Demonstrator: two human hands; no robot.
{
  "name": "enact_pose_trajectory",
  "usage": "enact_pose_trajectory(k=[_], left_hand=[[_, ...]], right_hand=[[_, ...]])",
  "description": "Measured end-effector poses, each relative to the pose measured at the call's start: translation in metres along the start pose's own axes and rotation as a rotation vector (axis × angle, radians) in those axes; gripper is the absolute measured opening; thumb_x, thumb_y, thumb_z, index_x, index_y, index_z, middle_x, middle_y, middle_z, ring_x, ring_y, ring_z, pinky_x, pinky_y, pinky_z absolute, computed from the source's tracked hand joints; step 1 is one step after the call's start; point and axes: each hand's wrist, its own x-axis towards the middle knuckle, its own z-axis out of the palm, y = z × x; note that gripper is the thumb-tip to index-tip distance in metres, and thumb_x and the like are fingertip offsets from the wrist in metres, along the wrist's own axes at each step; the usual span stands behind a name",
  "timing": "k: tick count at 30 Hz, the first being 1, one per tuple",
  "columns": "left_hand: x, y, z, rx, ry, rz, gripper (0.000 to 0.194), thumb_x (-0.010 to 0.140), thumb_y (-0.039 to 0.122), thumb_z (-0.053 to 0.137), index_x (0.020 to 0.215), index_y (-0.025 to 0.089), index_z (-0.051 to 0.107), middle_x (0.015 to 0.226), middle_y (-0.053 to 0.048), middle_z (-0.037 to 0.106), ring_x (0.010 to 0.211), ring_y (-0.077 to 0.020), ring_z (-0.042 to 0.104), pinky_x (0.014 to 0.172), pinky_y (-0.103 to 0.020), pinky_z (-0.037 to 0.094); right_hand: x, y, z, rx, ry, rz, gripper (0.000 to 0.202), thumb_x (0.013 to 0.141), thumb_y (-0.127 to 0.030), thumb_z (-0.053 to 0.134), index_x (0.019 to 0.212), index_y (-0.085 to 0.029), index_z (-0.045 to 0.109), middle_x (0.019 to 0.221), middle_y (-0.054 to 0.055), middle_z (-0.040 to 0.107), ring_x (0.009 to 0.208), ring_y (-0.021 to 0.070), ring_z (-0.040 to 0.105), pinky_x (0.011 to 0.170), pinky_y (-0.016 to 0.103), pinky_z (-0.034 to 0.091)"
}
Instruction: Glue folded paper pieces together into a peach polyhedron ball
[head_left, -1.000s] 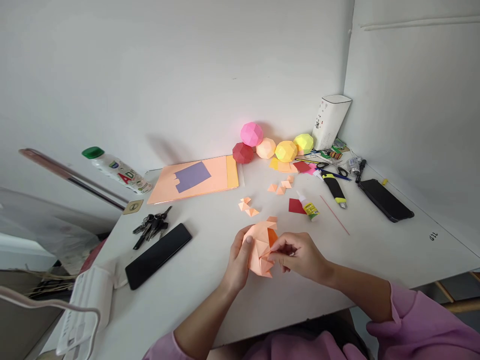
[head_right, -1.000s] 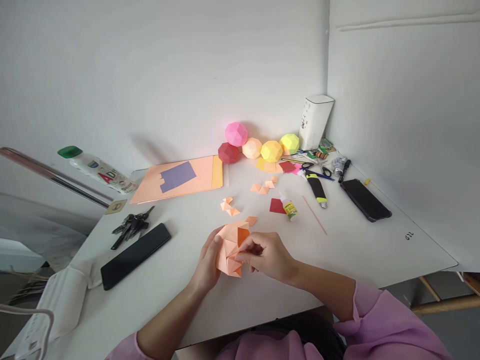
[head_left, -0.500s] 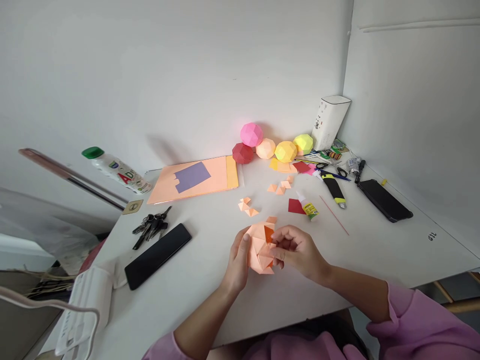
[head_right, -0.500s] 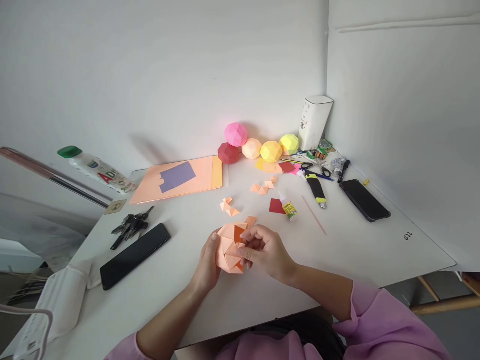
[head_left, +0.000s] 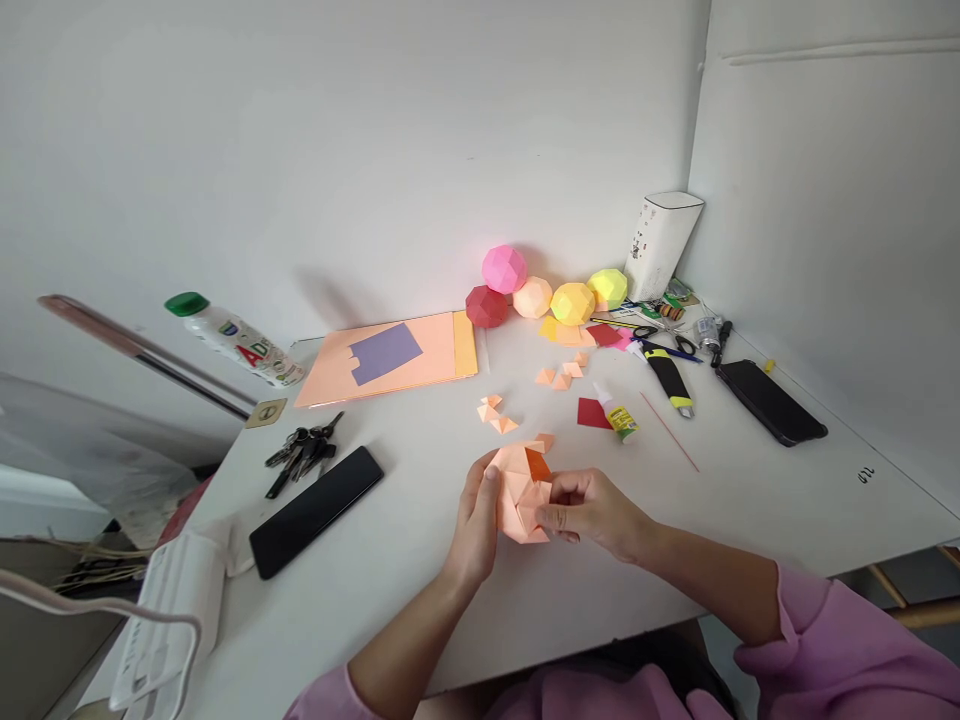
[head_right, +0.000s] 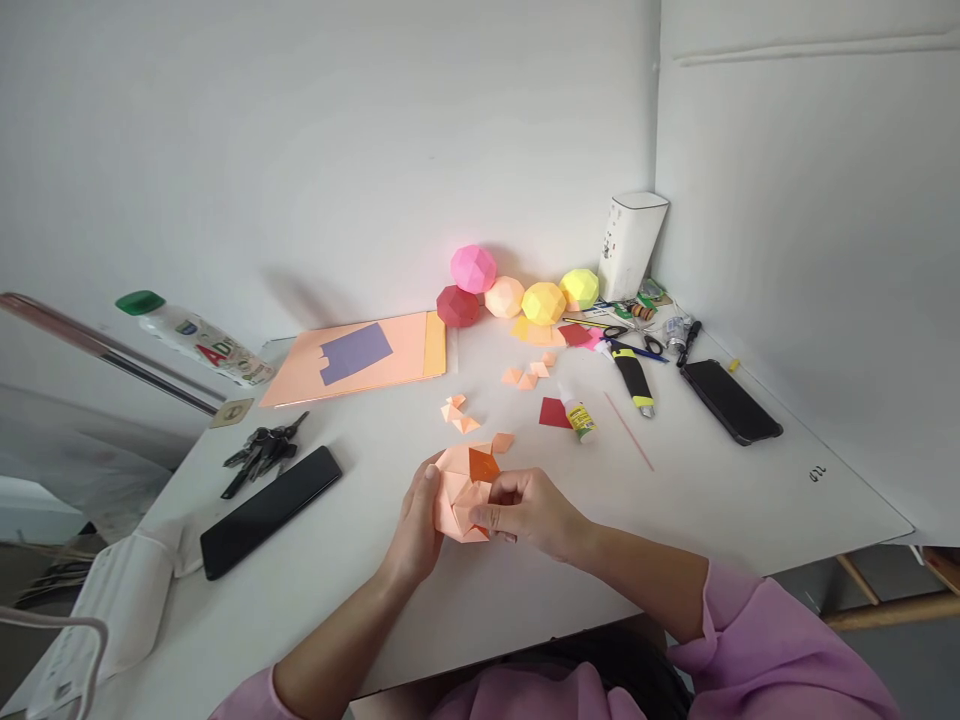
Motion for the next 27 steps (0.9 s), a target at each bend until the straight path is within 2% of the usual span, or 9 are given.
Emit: enact_pose_trajectory(k=[3, 6, 14, 27], left_hand=[[0.0006, -0.0009, -0.0014, 0.005, -0.049, -0.036, 0.052, 0.090, 0.056, 0.040, 0.125, 0.019, 0.050, 0.118, -0.012, 0.062, 0.102, -0.0274, 0.061, 0.084, -0.041, 0.050], [0.0004, -0.0020, -0.0024, 0.035, -0.038, -0.039, 0.054, 0.089, 0.056, 0.042, 0.129, 0.020, 0.045, 0.120, -0.012, 0.060, 0.108, -0.0283, 0.059, 0.087, -0.041, 0.050], [-0.0019, -0.0015, -0.0009, 0.099, -0.022, -0.039, 0.055, 0.088, 0.058, 0.044, 0.130, 0.022, 0.044, 0.114, -0.010, 0.064, 0.103, -0.0262, 0.062, 0.088, -0.041, 0.050], [-0.0028, 0.0046, -0.0006, 0.128, -0.049, -0.050, 0.056, 0.087, 0.059, 0.045, 0.130, 0.022, 0.044, 0.115, -0.010, 0.064, 0.106, -0.0279, 0.062, 0.089, -0.043, 0.051]], right_hand=[[-0.0006, 0.0001, 0.0012, -0.052, 0.029, -0.017, 0.034, 0.072, -0.036, 0.075, 0.057, -0.016, 0.052, 0.050, -0.004, 0.053, 0.045, 0.0069, 0.041, 0.046, 0.024, 0.030], [-0.0004, 0.0012, 0.0021, -0.060, 0.058, -0.024, 0.034, 0.074, -0.037, 0.072, 0.058, -0.017, 0.050, 0.052, -0.003, 0.056, 0.044, 0.0070, 0.041, 0.045, 0.023, 0.031], [-0.0001, 0.0056, 0.0056, -0.016, 0.045, -0.031, 0.029, 0.073, -0.038, 0.073, 0.067, -0.016, 0.056, 0.053, -0.004, 0.055, 0.047, 0.0074, 0.043, 0.046, 0.022, 0.032], [0.0011, 0.0042, 0.0054, 0.011, 0.008, -0.067, 0.029, 0.077, -0.037, 0.070, 0.067, -0.016, 0.054, 0.050, -0.005, 0.053, 0.043, 0.0059, 0.041, 0.044, 0.021, 0.032]])
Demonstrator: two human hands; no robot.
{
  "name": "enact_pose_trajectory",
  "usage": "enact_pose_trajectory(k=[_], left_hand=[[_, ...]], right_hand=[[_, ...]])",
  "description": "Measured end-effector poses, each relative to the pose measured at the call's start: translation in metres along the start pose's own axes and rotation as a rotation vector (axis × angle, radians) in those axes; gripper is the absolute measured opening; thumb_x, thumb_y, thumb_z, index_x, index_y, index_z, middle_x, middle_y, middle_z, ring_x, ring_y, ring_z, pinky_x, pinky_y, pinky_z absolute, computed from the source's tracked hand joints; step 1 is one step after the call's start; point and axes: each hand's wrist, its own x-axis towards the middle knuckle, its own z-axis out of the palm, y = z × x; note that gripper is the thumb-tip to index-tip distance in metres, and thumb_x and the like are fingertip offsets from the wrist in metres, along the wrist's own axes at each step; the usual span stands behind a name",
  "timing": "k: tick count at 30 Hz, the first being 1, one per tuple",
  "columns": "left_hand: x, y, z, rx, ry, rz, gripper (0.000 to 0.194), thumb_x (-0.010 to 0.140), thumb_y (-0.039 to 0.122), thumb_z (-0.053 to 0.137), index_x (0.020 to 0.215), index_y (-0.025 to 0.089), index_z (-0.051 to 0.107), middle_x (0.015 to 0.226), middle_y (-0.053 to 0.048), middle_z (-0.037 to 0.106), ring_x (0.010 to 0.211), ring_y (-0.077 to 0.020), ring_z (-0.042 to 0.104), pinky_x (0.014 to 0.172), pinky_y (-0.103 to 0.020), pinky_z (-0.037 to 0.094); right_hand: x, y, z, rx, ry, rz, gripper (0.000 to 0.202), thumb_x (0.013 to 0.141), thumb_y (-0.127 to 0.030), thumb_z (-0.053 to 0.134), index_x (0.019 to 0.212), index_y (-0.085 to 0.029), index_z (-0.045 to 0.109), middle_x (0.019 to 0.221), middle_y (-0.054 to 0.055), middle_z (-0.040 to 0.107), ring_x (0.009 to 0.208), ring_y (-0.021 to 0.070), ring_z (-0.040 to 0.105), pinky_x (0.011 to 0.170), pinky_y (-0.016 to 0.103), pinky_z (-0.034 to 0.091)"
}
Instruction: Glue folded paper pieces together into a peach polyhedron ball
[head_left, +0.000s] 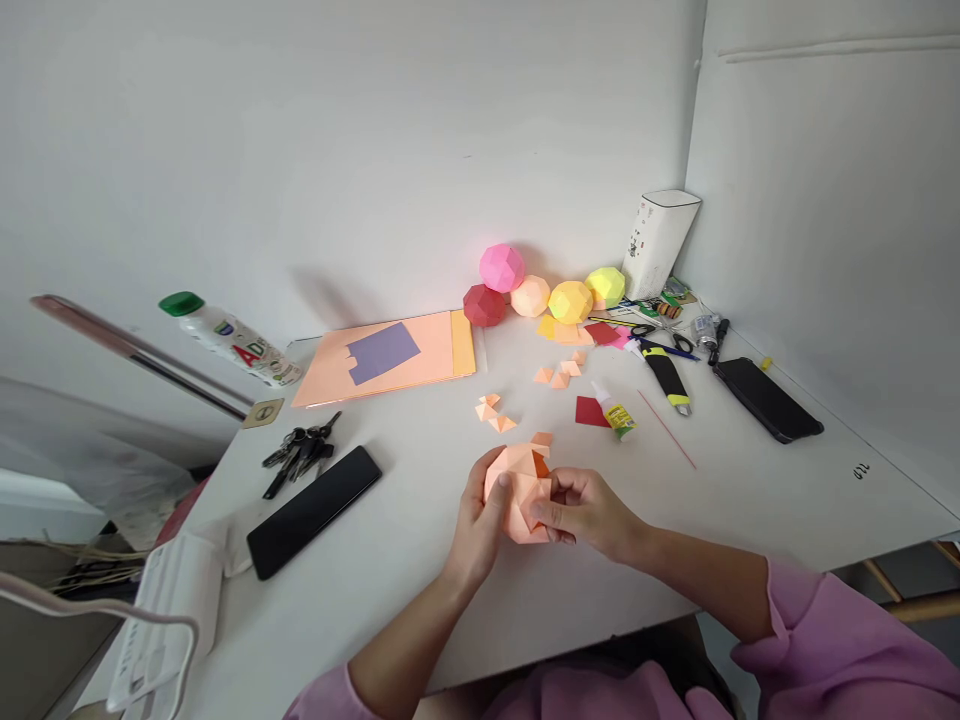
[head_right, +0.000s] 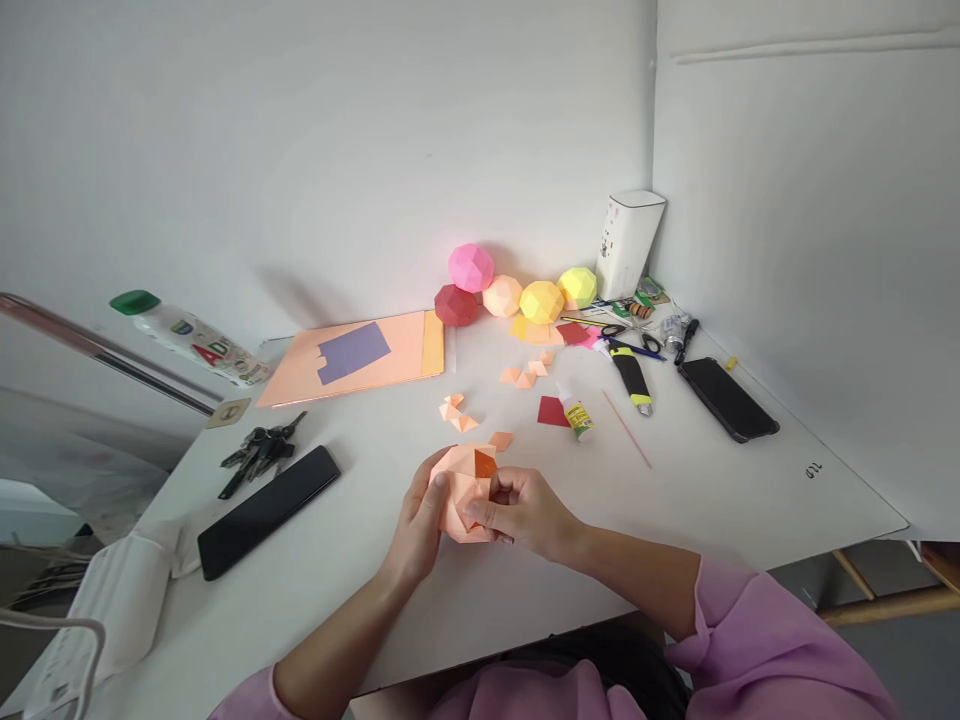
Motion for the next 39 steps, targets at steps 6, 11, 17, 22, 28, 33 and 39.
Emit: enact_pose_trajectory(k=[6, 11, 17, 22, 28, 33, 39], left_hand=[[0.0003, 0.0007, 0.0010, -0.051, -0.043, -0.018, 0.061, 0.085, 0.059, 0.048, 0.132, 0.020, 0.041, 0.117, -0.013, 0.064, 0.106, -0.0312, 0.062, 0.090, -0.048, 0.050], [0.0002, 0.0010, 0.0017, -0.038, -0.063, -0.012, 0.061, 0.085, 0.059, 0.048, 0.130, 0.019, 0.043, 0.115, -0.013, 0.065, 0.101, -0.0301, 0.064, 0.085, -0.045, 0.052], [0.0007, 0.0003, 0.0010, -0.093, -0.106, -0.025, 0.060, 0.083, 0.060, 0.050, 0.127, 0.019, 0.047, 0.113, -0.013, 0.066, 0.096, -0.0296, 0.066, 0.080, -0.043, 0.054], [0.0014, -0.0006, 0.0008, -0.122, -0.135, -0.040, 0.061, 0.082, 0.060, 0.052, 0.127, 0.019, 0.049, 0.105, -0.013, 0.068, 0.096, -0.0314, 0.066, 0.079, -0.045, 0.053], [0.0014, -0.0017, 0.0017, -0.106, -0.149, -0.026, 0.057, 0.085, 0.059, 0.048, 0.125, 0.019, 0.048, 0.114, -0.014, 0.065, 0.101, -0.0301, 0.064, 0.083, -0.044, 0.052], [-0.0003, 0.0025, 0.0035, -0.105, -0.097, -0.018, 0.060, 0.083, 0.061, 0.049, 0.125, 0.018, 0.051, 0.109, -0.014, 0.067, 0.096, -0.0303, 0.065, 0.077, -0.042, 0.054], [-0.0008, 0.0047, 0.0039, -0.128, -0.078, -0.044, 0.062, 0.083, 0.062, 0.048, 0.126, 0.018, 0.052, 0.106, -0.014, 0.069, 0.092, -0.0299, 0.067, 0.073, -0.042, 0.055]], right_hand=[[0.0002, -0.0020, 0.0020, 0.005, 0.001, -0.021, 0.028, 0.077, -0.039, 0.069, 0.073, -0.016, 0.055, 0.051, -0.005, 0.054, 0.044, 0.0073, 0.044, 0.043, 0.022, 0.035], [0.0003, -0.0026, 0.0021, 0.012, 0.005, -0.015, 0.029, 0.077, -0.040, 0.069, 0.071, -0.017, 0.054, 0.049, -0.005, 0.054, 0.044, 0.0077, 0.045, 0.043, 0.022, 0.033], [0.0013, -0.0013, -0.0021, 0.020, -0.020, 0.008, 0.035, 0.078, -0.045, 0.067, 0.062, -0.016, 0.053, 0.048, -0.005, 0.052, 0.043, 0.0064, 0.040, 0.044, 0.022, 0.031], [-0.0004, -0.0030, -0.0042, -0.027, -0.032, -0.046, 0.037, 0.081, -0.045, 0.063, 0.059, -0.017, 0.053, 0.047, -0.005, 0.048, 0.043, 0.0069, 0.038, 0.045, 0.023, 0.030], [-0.0025, -0.0014, -0.0044, -0.082, -0.021, -0.082, 0.040, 0.086, -0.046, 0.057, 0.059, -0.017, 0.050, 0.048, -0.004, 0.047, 0.045, 0.0077, 0.038, 0.045, 0.023, 0.027], [-0.0008, 0.0022, -0.0050, -0.113, -0.001, -0.078, 0.039, 0.085, -0.048, 0.058, 0.063, -0.016, 0.052, 0.051, -0.004, 0.047, 0.047, 0.0076, 0.040, 0.046, 0.023, 0.028], [0.0012, 0.0028, -0.0045, -0.082, -0.065, -0.016, 0.036, 0.073, -0.047, 0.071, 0.064, -0.015, 0.057, 0.060, -0.002, 0.054, 0.055, 0.0102, 0.049, 0.052, 0.024, 0.037]])
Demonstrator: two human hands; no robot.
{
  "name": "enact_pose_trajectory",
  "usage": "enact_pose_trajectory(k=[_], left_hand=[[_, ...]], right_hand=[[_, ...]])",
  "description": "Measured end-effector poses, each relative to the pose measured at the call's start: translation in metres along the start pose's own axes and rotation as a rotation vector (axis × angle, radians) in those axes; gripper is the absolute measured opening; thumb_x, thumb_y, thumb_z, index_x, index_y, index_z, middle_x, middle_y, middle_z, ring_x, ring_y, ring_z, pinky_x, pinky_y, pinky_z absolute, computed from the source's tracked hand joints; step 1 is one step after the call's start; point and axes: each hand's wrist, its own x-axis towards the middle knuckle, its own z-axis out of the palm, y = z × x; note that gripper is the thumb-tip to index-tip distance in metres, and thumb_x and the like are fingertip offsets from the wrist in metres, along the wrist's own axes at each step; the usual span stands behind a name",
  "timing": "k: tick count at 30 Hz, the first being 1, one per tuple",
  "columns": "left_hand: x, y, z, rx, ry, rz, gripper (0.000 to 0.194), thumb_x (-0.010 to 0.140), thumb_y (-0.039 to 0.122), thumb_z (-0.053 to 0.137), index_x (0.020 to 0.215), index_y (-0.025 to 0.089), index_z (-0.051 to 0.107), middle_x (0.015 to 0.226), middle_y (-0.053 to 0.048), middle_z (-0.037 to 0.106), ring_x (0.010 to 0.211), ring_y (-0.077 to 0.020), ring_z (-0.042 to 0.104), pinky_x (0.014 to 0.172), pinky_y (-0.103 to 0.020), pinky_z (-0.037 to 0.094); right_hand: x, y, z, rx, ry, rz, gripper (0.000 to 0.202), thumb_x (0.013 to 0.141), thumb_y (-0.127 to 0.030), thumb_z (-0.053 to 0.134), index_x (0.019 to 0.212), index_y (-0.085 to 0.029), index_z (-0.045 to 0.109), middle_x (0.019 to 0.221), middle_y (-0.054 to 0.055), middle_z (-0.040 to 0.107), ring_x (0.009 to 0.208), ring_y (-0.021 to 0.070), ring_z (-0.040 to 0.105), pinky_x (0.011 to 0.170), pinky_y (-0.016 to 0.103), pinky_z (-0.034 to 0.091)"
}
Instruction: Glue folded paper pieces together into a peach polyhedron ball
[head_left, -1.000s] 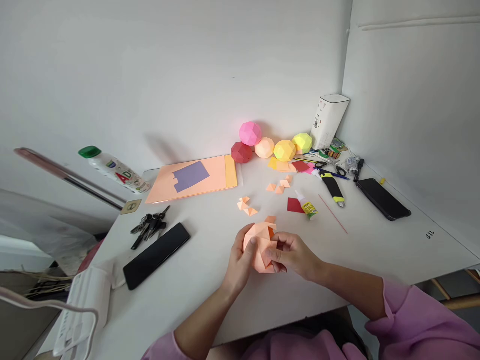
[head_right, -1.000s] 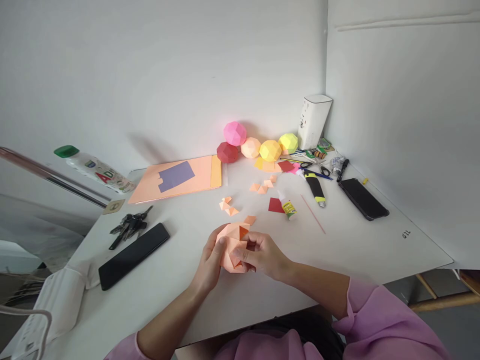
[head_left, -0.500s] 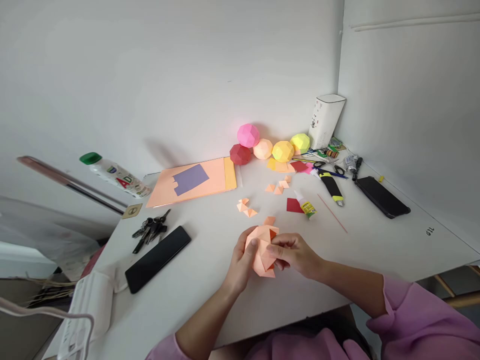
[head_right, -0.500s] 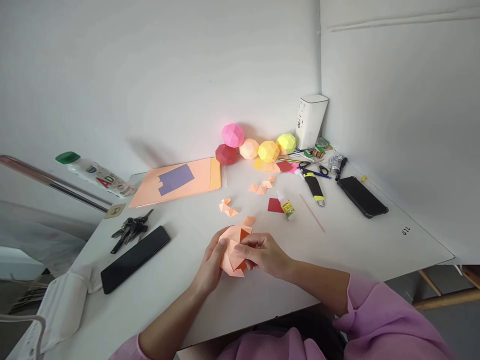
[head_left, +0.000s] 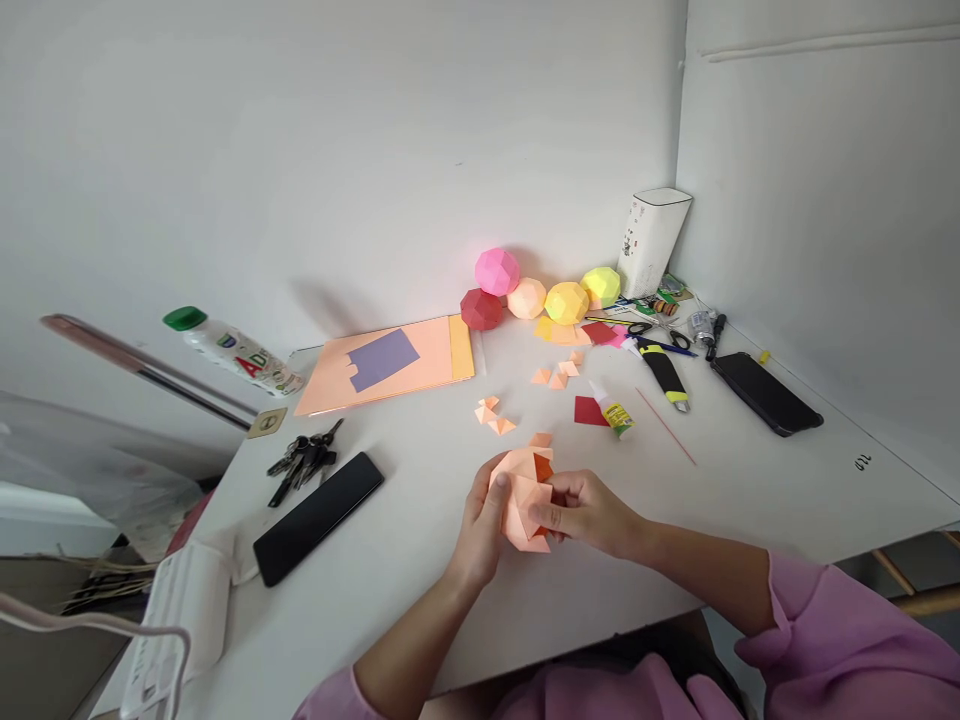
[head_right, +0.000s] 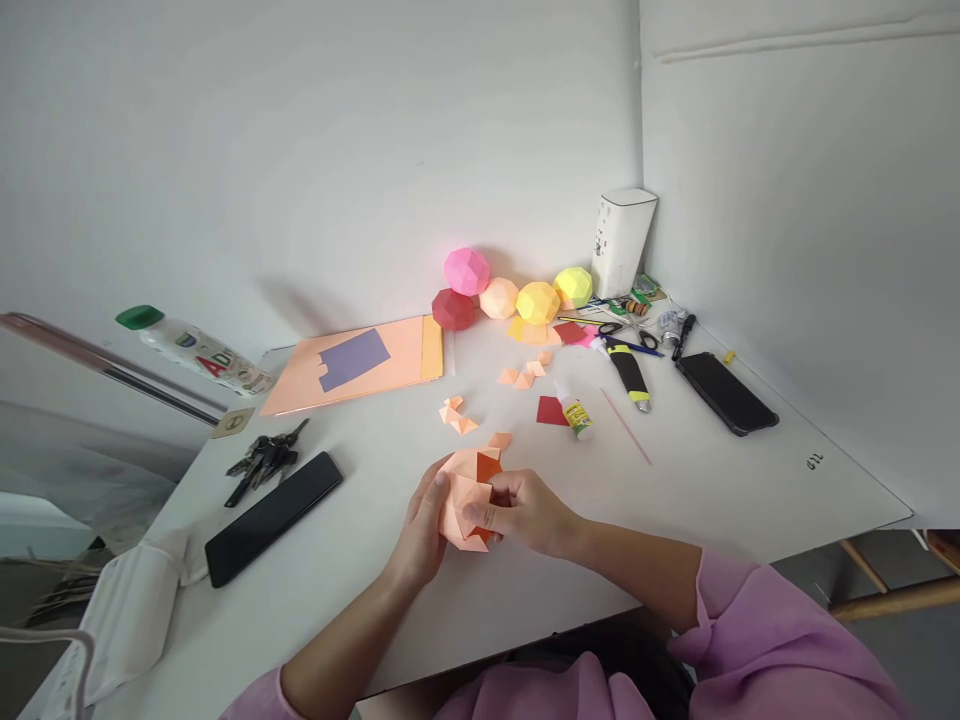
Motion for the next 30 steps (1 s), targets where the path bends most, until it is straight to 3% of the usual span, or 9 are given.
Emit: enact_pose_trajectory(k=[9, 15, 30], left_hand=[[-0.0006, -0.0040, 0.0003, 0.069, 0.034, 0.029, 0.056, 0.087, 0.058, 0.045, 0.126, 0.018, 0.051, 0.119, -0.014, 0.063, 0.108, -0.0308, 0.061, 0.088, -0.045, 0.050], [-0.0002, -0.0041, 0.0004, 0.074, 0.046, 0.060, 0.052, 0.088, 0.056, 0.045, 0.125, 0.020, 0.053, 0.119, -0.012, 0.064, 0.108, -0.0293, 0.060, 0.088, -0.043, 0.050], [-0.0001, -0.0051, -0.0007, 0.072, 0.075, 0.064, 0.051, 0.090, 0.054, 0.043, 0.126, 0.019, 0.053, 0.122, -0.012, 0.062, 0.111, -0.0296, 0.059, 0.089, -0.043, 0.050]], right_hand=[[0.0004, 0.0024, 0.0008, 0.000, 0.013, 0.018, 0.035, 0.075, -0.043, 0.069, 0.060, -0.014, 0.057, 0.057, -0.004, 0.046, 0.054, 0.0086, 0.039, 0.051, 0.024, 0.029], [0.0012, -0.0045, 0.0025, 0.038, -0.021, 0.048, 0.033, 0.072, -0.040, 0.072, 0.058, -0.016, 0.055, 0.054, -0.006, 0.043, 0.051, 0.0074, 0.034, 0.051, 0.024, 0.027], [0.0014, -0.0041, 0.0000, 0.163, -0.067, 0.132, 0.026, 0.066, -0.036, 0.079, 0.072, -0.015, 0.064, 0.068, -0.002, 0.056, 0.064, 0.0105, 0.049, 0.062, 0.025, 0.038]])
